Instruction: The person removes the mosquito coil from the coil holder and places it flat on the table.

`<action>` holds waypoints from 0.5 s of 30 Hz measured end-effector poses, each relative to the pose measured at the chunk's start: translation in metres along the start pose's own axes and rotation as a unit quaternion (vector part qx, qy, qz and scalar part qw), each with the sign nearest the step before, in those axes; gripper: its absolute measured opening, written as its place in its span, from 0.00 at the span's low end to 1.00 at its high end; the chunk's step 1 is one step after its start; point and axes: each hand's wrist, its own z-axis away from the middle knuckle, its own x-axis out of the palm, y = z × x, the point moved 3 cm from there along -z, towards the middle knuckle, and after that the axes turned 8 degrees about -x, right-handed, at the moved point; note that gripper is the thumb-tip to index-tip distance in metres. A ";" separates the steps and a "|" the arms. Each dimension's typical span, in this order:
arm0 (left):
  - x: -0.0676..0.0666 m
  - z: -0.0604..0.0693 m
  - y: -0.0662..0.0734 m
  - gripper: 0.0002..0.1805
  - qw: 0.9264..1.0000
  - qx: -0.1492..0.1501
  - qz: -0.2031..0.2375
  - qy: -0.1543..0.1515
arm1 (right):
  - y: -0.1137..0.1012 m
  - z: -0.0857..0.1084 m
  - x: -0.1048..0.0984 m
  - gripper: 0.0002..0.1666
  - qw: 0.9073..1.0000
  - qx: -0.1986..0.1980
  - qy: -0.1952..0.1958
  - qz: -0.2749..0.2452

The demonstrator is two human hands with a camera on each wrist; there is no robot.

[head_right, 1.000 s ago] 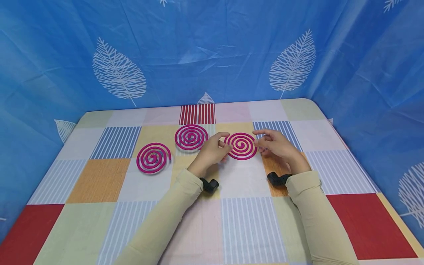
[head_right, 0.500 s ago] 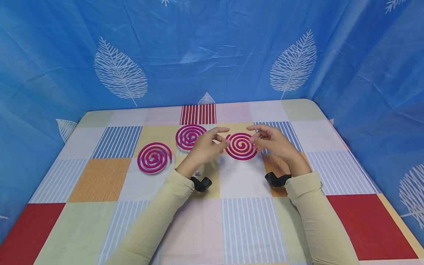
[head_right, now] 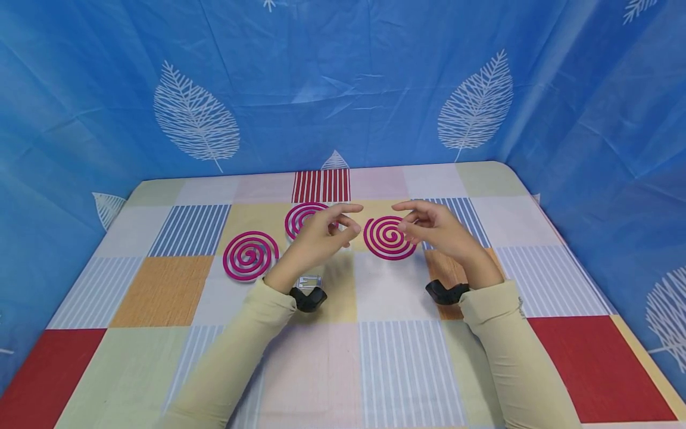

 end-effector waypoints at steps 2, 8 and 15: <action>-0.003 0.003 0.000 0.24 1.000 0.010 -0.006 0.004 | -0.003 0.000 0.002 0.25 1.000 -0.012 -0.001 -0.002; -0.012 0.011 0.002 0.24 0.999 0.026 -0.025 0.019 | -0.010 0.000 0.007 0.21 0.999 -0.045 0.002 -0.005; -0.021 0.021 0.003 0.24 0.998 0.034 -0.033 0.034 | -0.018 -0.001 0.012 0.21 0.997 -0.073 -0.003 0.001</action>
